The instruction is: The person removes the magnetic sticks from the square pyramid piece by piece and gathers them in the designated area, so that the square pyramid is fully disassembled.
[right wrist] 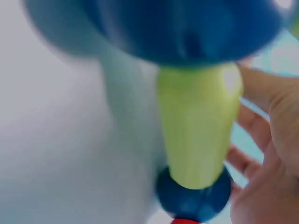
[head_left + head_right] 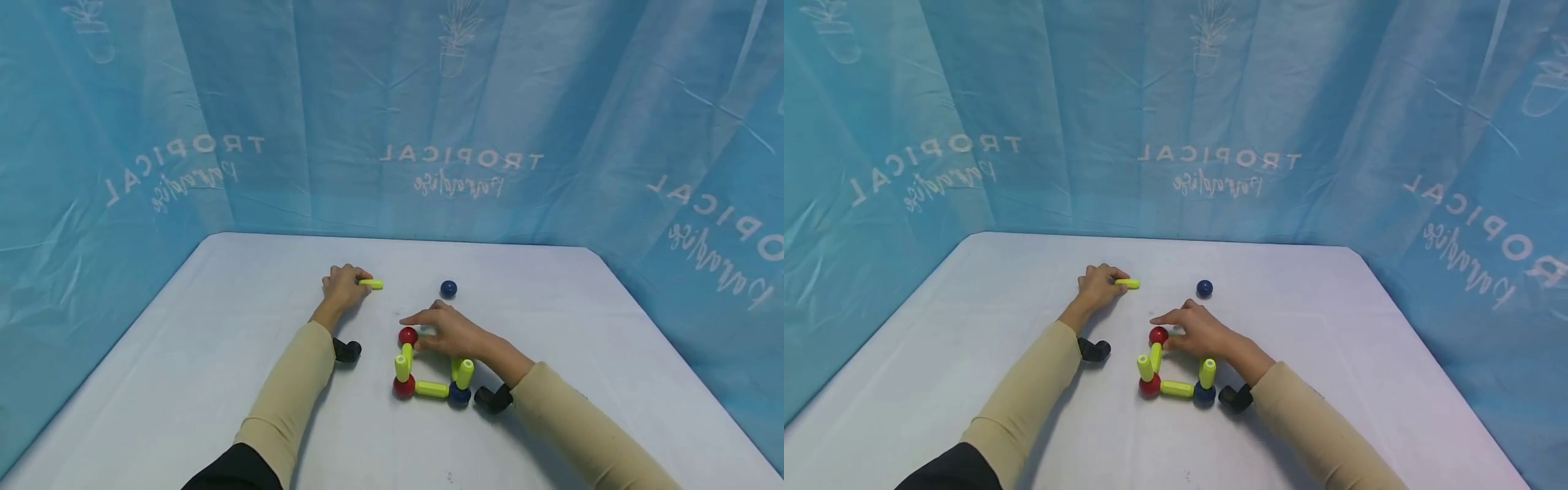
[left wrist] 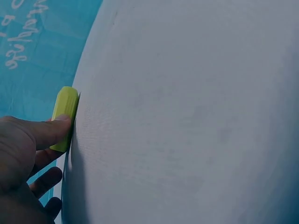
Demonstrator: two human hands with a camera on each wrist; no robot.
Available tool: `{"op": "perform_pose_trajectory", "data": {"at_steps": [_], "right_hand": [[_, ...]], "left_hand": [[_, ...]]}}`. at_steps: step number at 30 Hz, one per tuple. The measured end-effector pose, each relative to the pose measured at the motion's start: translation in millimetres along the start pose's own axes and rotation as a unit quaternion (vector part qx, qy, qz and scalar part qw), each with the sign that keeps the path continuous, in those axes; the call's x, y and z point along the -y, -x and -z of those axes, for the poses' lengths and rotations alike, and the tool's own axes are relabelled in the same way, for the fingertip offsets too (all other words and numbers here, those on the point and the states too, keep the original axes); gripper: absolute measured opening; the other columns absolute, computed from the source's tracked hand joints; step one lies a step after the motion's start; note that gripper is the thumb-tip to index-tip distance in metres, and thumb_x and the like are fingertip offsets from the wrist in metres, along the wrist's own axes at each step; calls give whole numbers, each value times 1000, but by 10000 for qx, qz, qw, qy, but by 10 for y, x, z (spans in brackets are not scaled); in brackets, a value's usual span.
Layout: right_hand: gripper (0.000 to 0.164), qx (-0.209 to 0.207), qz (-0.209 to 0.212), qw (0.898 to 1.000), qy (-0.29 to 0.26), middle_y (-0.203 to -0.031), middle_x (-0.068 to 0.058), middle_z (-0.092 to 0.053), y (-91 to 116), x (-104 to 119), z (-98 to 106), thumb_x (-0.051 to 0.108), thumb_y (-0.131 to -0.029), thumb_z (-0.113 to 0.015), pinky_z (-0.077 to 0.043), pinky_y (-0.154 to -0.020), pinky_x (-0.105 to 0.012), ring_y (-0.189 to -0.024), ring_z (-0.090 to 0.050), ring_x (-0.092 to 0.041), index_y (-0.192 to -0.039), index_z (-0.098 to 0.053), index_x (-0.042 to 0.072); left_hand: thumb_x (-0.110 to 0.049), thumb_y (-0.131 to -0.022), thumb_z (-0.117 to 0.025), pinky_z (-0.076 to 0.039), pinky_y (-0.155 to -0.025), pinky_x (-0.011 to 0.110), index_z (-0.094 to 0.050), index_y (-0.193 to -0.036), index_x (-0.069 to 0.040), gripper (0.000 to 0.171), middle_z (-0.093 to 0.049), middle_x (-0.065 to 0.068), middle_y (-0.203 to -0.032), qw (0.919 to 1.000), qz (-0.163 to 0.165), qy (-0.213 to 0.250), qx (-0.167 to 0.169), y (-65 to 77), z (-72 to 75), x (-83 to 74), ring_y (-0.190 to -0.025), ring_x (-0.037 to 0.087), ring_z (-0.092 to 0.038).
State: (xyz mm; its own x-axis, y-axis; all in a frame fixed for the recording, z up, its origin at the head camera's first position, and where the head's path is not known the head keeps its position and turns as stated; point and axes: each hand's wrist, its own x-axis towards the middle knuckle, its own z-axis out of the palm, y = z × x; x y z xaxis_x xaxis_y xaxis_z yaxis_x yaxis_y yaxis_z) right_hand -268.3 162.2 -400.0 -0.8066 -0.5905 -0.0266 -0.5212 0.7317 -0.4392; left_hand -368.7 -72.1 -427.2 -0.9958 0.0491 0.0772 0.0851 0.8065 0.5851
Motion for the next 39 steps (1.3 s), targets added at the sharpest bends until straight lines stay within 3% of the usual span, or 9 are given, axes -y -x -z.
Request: {"op": "perform_pose_trajectory", "data": {"at_steps": [4,8,15,20,24,30,34,39], "right_hand": [[51,272,894,9946,450,-132,10,-59,-17,34,49,27,-82,-72,-39,-82,-30,-105,-44,-13,-131,-57,25],[45,349,1134,9881,976,-131,10,-59,-17,85,84,29,-83,-72,-36,-83,-29,-105,-44,-12,-127,-61,26],[34,198,511,9752,2144,-111,8,-69,42,181,198,35,-79,-74,-35,-73,-30,-88,-45,-12,-112,-70,24],[31,275,-132,9665,2549,-95,6,-71,127,180,252,40,-77,-75,-39,-74,-32,-79,-46,-13,-103,-73,22],[30,100,-463,9717,2314,-87,6,-69,211,125,223,42,-76,-75,-42,-70,-29,-75,-49,-11,-96,-74,19],[25,-655,-795,9838,1466,-76,10,-62,304,2,57,39,-75,-77,-40,-64,-24,-69,-48,-7,-88,-74,18],[25,-1160,-1044,9845,798,-79,8,-60,337,-68,-65,37,-75,-77,-40,-63,-23,-69,-49,-7,-88,-74,17],[27,-1417,-1146,9829,273,-82,5,-59,354,-106,-121,36,-75,-77,-39,-63,-23,-73,-49,-9,-93,-73,16]], "left_hand": [[-22,-88,-66,-24,-103,50,-70,-109,-17,22,-58,8,-110,10000,-32,-59,-16,5,6,1,-114,29,-43],[-22,-88,-66,-25,-103,50,-70,-109,-17,22,-58,8,-110,9999,-68,-80,5,24,14,-6,-113,29,-44],[-23,-88,-65,-25,-102,50,-68,-112,-17,25,-58,7,-110,9998,-133,-149,18,51,17,-7,-112,27,-43],[-23,-88,-65,-25,-102,50,-69,-111,-17,24,-58,7,-112,9998,-109,-181,-14,44,12,-13,-112,27,-43],[-23,-88,-65,-26,-102,49,-69,-111,-18,24,-58,6,-113,9998,-87,-203,-29,37,11,-13,-113,27,-43],[-24,-88,-66,-26,-102,50,-69,-112,-17,25,-59,7,-113,9997,-113,-226,-22,35,10,-20,-114,27,-44],[-24,-87,-66,-26,-101,50,-69,-112,-17,26,-60,7,-113,9996,-147,-250,-70,47,2,-22,-114,27,-44],[-23,-88,-66,-26,-102,50,-69,-112,-17,25,-60,7,-113,9996,-122,-245,-80,42,1,-15,-114,27,-44]]}}
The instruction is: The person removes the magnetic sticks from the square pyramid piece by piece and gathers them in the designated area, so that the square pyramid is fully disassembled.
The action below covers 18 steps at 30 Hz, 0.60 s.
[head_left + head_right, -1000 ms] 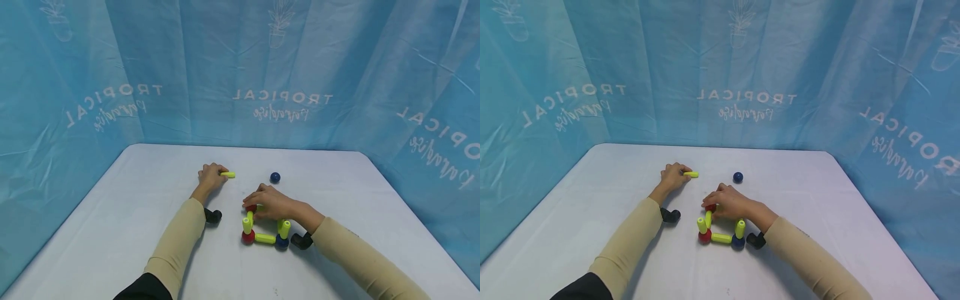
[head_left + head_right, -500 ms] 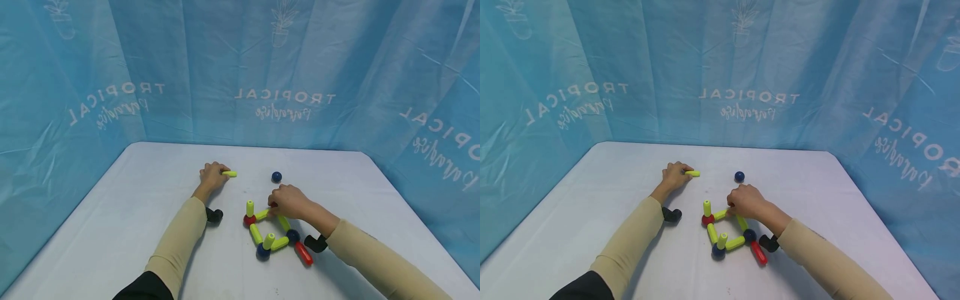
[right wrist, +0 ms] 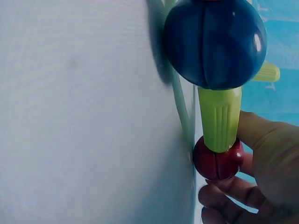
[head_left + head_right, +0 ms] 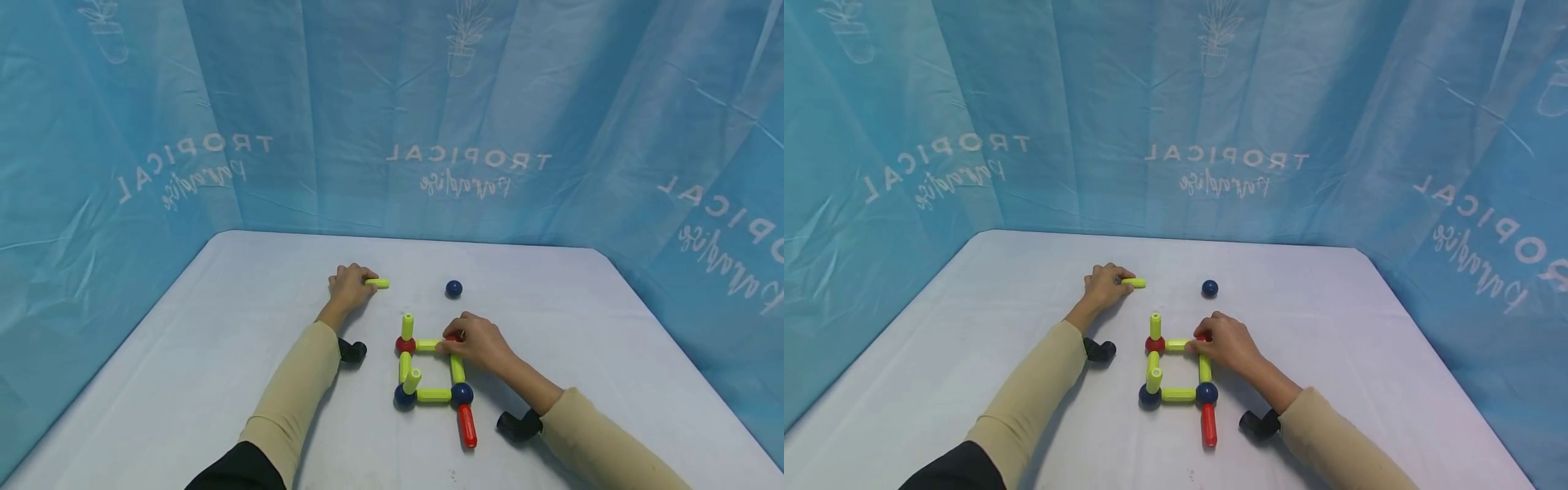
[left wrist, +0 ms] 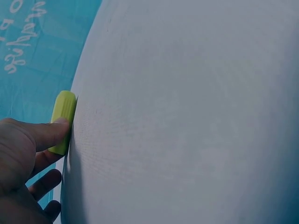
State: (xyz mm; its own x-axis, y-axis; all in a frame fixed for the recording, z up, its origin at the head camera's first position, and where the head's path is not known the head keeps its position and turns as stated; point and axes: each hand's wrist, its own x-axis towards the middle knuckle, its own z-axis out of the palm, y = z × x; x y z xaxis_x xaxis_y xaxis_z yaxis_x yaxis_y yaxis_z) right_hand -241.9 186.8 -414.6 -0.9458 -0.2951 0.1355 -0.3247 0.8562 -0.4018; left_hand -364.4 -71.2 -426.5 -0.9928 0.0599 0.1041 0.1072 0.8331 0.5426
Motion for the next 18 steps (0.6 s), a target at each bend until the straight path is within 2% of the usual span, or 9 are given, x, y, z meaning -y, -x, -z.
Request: {"op": "perform_pose_trajectory", "data": {"at_steps": [2,7,13,16,18], "right_hand": [[31,51,2,9999,-143,-86,5,-60,-5,1,-3,36,-75,-78,-40,-66,-23,-78,-49,-10,-98,-72,16],[39,446,341,9968,-568,-97,7,-65,-53,35,-12,34,-76,-77,-39,-74,-27,-90,-46,-12,-111,-70,19],[31,767,526,9930,-735,-95,11,-68,-108,80,-72,30,-77,-76,-33,-75,-29,-86,-43,-11,-107,-72,22],[29,763,427,9938,-692,-93,12,-67,-105,73,-86,28,-77,-77,-34,-74,-29,-84,-43,-11,-105,-72,22],[28,739,318,9944,-687,-91,12,-66,-97,55,-78,27,-77,-77,-36,-72,-28,-84,-43,-11,-104,-72,23]], "left_hand": [[-23,-88,-66,-26,-102,50,-69,-112,-18,26,-59,7,-113,10000,13,-21,6,-7,0,1,-114,26,-43],[-23,-88,-65,-26,-103,49,-68,-115,-19,27,-58,7,-114,9999,75,-33,60,-11,21,-11,-116,27,-42],[-22,-88,-65,-27,-102,48,-67,-117,-21,29,-58,7,-114,9999,90,-62,46,13,36,-30,-115,26,-42],[-23,-89,-64,-27,-101,48,-65,-119,-21,31,-58,7,-114,9997,-75,198,-141,59,53,-49,-114,26,-42],[-24,-90,-61,-28,-100,48,-64,-121,-20,31,-58,7,-115,9978,-281,554,-238,116,86,-71,-113,26,-43]]}}
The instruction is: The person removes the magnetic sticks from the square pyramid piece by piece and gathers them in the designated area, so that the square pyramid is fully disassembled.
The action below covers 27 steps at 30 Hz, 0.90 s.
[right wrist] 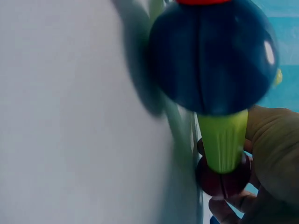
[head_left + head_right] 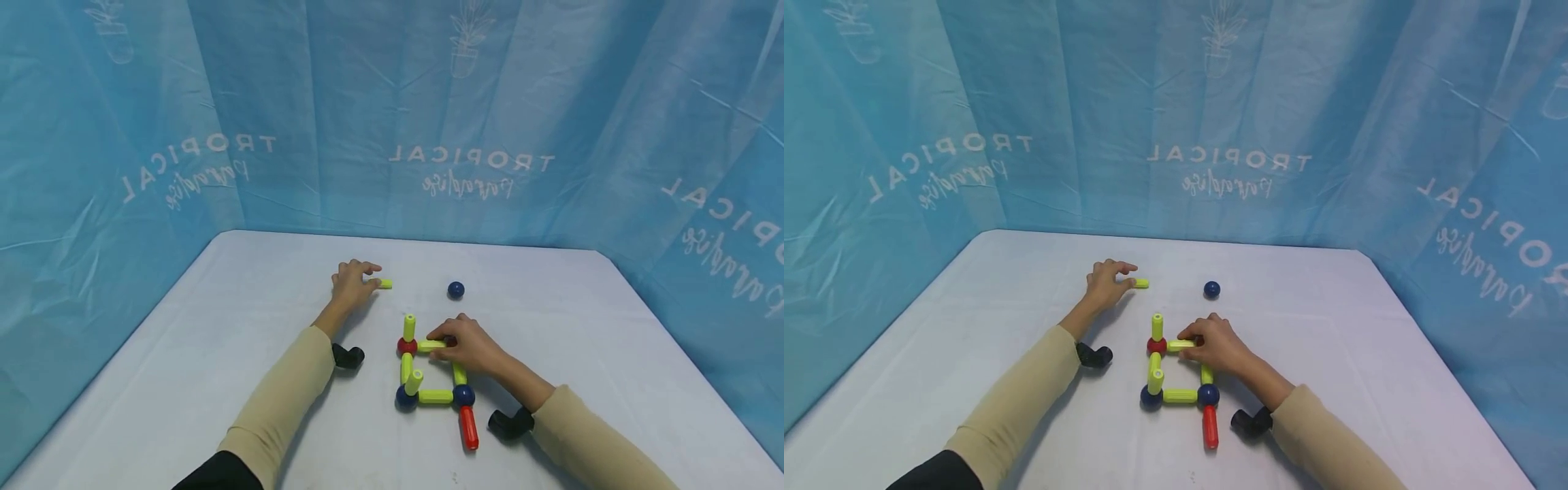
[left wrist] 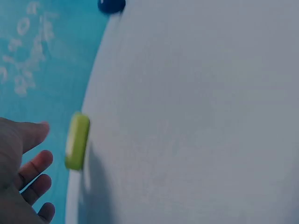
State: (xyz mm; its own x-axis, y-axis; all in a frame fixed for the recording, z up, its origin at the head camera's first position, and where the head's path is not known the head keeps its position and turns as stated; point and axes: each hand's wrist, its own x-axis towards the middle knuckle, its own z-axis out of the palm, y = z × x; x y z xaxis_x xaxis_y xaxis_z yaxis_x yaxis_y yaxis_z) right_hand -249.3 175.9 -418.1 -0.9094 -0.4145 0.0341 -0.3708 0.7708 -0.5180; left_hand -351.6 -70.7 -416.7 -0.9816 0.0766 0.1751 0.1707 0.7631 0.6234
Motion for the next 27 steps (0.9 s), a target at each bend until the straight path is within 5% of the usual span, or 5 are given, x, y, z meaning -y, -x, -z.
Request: {"op": "perform_pose_trajectory", "data": {"at_steps": [3,10,17,27], "right_hand": [[27,-33,-119,9999,-76,-89,13,-64,36,-38,5,27,-77,-77,-39,-69,-25,-84,-44,-11,-103,-73,24],[26,-139,-28,9995,-266,-87,11,-63,71,-114,14,26,-78,-76,-41,-66,-22,-83,-45,-12,-103,-73,22],[23,-234,-100,9991,-326,-85,10,-62,64,-146,5,27,-79,-76,-40,-66,-23,-81,-45,-13,-101,-73,23],[22,-291,-60,9985,-453,-83,10,-61,72,-134,-24,26,-79,-75,-40,-66,-23,-80,-45,-13,-100,-73,23]], "left_hand": [[-26,-94,-57,-32,-95,47,-65,-118,-18,27,-60,7,-113,9973,-329,648,33,162,60,-69,-108,25,-45],[-22,-95,-55,-38,-100,49,-63,-120,-12,28,-62,9,-119,9786,-921,1659,799,637,280,-250,-113,24,-51],[-23,-85,-68,-33,-99,49,-62,-122,-19,37,-62,5,-114,9793,-1316,888,1253,920,282,-441,-115,22,-44],[-31,-81,-73,-33,-91,41,-71,-104,-20,26,-65,-5,-94,9873,-1382,129,775,926,146,-606,-96,15,-51]]}}
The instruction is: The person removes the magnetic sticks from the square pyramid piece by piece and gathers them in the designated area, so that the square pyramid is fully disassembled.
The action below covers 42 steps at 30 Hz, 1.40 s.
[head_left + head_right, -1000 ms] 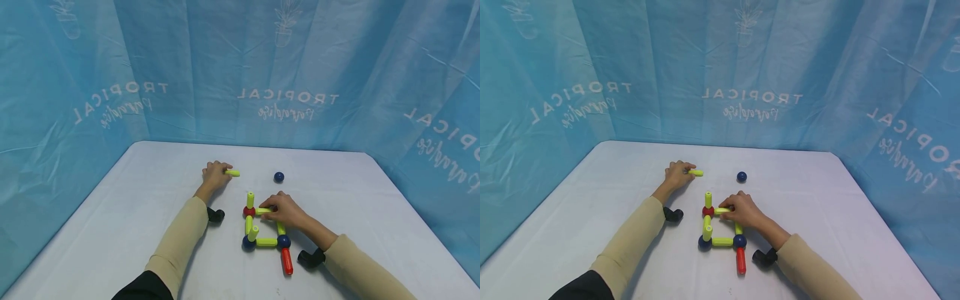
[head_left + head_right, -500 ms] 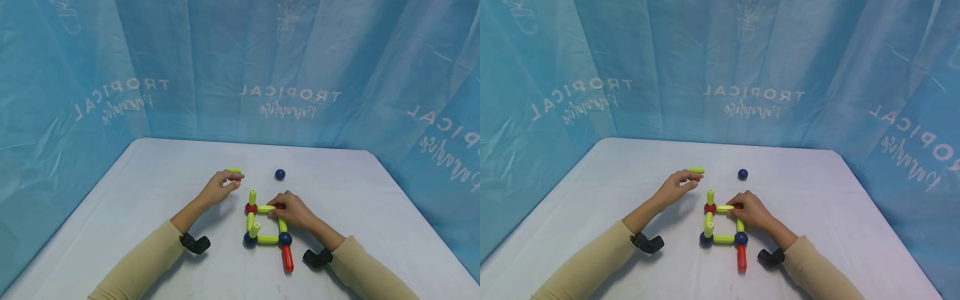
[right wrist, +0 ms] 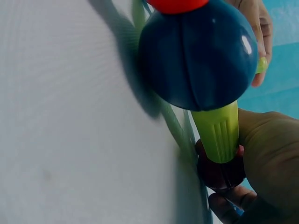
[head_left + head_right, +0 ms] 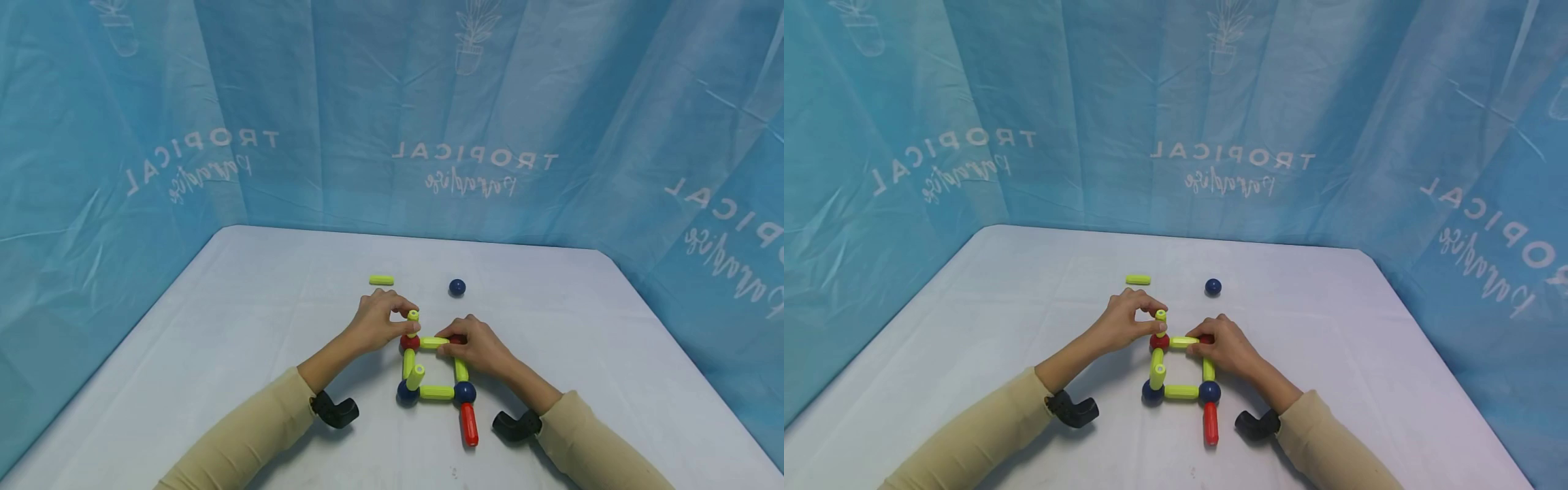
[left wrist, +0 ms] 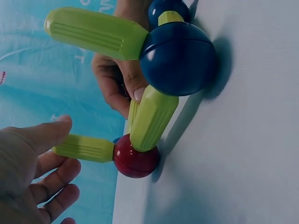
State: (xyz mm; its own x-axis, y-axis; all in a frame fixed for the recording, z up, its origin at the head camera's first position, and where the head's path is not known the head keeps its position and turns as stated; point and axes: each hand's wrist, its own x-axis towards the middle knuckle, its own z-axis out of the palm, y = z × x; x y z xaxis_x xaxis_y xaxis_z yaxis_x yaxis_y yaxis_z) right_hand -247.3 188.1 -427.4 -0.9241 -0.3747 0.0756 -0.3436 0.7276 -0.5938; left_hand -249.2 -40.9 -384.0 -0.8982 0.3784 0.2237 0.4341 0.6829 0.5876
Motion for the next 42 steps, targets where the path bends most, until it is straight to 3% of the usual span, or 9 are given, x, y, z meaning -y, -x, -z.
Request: {"op": "perform_pose_trajectory", "data": {"at_steps": [9,17,21,29,33,42], "right_hand": [[20,2,-32,10000,-37,-83,10,-60,12,6,10,26,-80,-75,-40,-65,-23,-79,-45,-13,-100,-73,24],[21,18,-50,10000,-11,-84,10,-61,14,-8,20,26,-80,-74,-40,-65,-22,-80,-45,-13,-100,-73,24],[21,29,-62,10000,-30,-84,9,-60,18,-2,16,25,-80,-74,-39,-65,-22,-80,-45,-13,-101,-73,24],[25,150,-79,9997,177,-86,10,-60,20,40,30,26,-79,-75,-39,-65,-23,-82,-44,-13,-103,-72,23],[31,212,57,9989,403,-92,13,-65,-22,102,55,31,-78,-76,-39,-70,-24,-88,-45,-12,-107,-72,23],[40,452,229,9985,199,-105,9,-70,-113,271,29,39,-78,-75,-39,-70,-26,-93,-48,-15,-113,-70,21]], "left_hand": [[-30,-81,-73,-33,-93,44,-73,-94,-20,17,-66,-6,-88,9999,54,-18,-91,25,50,10,-94,15,-52],[-26,-80,-75,-30,-90,40,-73,-93,-19,16,-65,-6,-88,9972,693,277,-30,173,124,269,-93,16,-51],[-24,-79,-75,-30,-89,42,-73,-93,-18,15,-65,-4,-88,9963,823,232,56,234,113,378,-92,15,-51],[-20,-80,-74,-29,-91,45,-73,-92,-17,13,-67,-4,-91,9963,812,206,168,302,25,507,-90,15,-50],[-20,-79,-75,-29,-90,44,-73,-92,-17,13,-67,-3,-91,9964,776,314,128,311,2,498,-90,15,-50],[-22,-79,-75,-29,-89,46,-74,-93,-19,14,-68,-5,-91,9975,504,436,223,302,-67,439,-90,15,-50]]}}
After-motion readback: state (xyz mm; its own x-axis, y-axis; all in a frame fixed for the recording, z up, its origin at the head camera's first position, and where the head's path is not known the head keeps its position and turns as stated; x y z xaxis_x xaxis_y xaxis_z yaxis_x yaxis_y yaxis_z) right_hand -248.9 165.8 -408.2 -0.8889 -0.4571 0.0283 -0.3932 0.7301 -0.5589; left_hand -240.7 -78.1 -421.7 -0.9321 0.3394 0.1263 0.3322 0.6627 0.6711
